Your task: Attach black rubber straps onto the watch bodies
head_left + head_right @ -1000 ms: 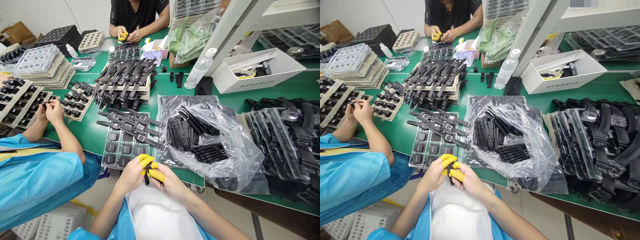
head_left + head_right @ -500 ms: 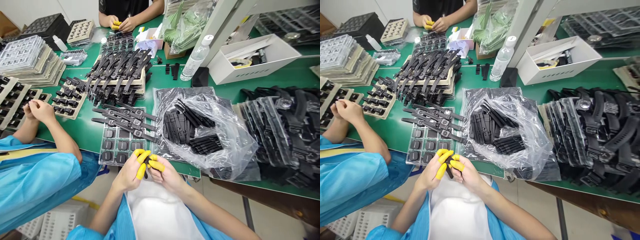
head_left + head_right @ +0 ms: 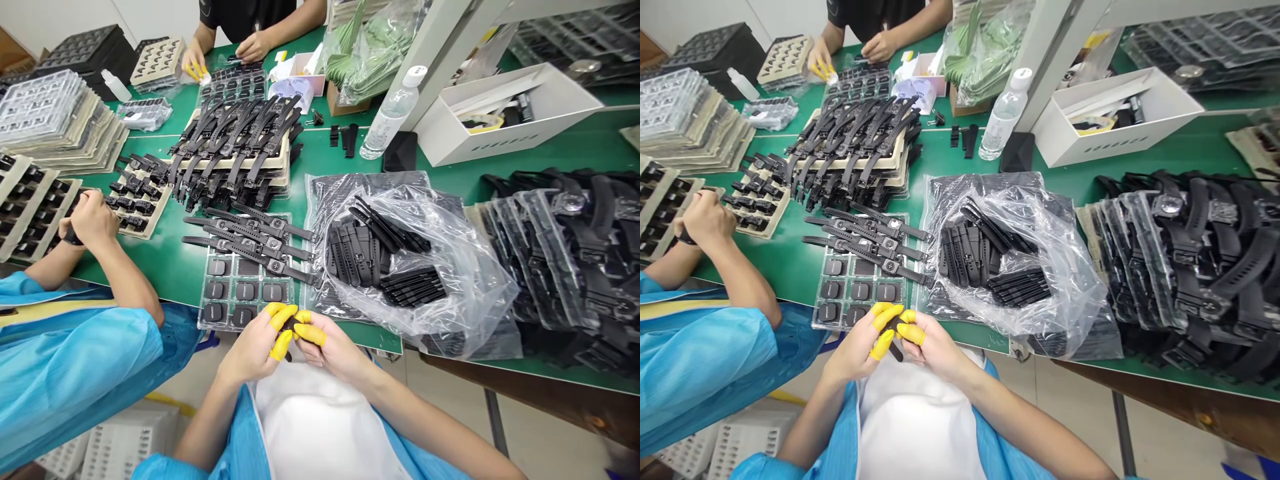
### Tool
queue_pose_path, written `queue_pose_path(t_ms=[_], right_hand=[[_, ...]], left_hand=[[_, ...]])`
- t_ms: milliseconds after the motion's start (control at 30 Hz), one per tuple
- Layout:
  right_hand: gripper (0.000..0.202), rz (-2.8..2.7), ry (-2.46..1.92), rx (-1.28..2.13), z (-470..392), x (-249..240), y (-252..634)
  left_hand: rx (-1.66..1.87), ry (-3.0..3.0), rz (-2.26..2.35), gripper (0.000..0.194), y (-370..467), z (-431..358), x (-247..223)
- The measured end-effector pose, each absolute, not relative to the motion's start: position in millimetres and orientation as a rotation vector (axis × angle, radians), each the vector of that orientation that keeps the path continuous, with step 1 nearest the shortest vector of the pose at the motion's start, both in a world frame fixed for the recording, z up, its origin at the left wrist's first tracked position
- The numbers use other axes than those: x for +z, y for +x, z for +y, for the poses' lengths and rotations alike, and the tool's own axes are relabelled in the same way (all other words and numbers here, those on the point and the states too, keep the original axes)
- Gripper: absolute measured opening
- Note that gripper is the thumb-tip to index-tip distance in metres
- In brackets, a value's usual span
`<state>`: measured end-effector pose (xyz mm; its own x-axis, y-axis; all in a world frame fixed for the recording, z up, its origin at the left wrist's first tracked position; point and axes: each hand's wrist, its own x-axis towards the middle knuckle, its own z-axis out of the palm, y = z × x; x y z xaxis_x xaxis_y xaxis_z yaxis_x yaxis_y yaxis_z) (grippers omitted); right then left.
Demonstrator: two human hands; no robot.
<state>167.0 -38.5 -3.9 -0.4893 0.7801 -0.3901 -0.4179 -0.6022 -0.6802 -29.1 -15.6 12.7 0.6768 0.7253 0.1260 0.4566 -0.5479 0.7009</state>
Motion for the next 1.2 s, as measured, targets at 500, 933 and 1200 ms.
queue_pose_path(t_ms=[500,933,1200], right_hand=[[0.026,-2.383,-1.627,0.795,39,24,155],[0.026,-2.137,-1.824,0.436,47,27,198],[0.034,-1.833,-2.066,0.170,76,16,260]], left_hand=[[-0.056,2.519,1.442,0.034,-125,94,42],[0.196,2.694,1.638,0.016,-125,121,7],[-0.355,2.739,1.701,0.030,-136,96,17]])
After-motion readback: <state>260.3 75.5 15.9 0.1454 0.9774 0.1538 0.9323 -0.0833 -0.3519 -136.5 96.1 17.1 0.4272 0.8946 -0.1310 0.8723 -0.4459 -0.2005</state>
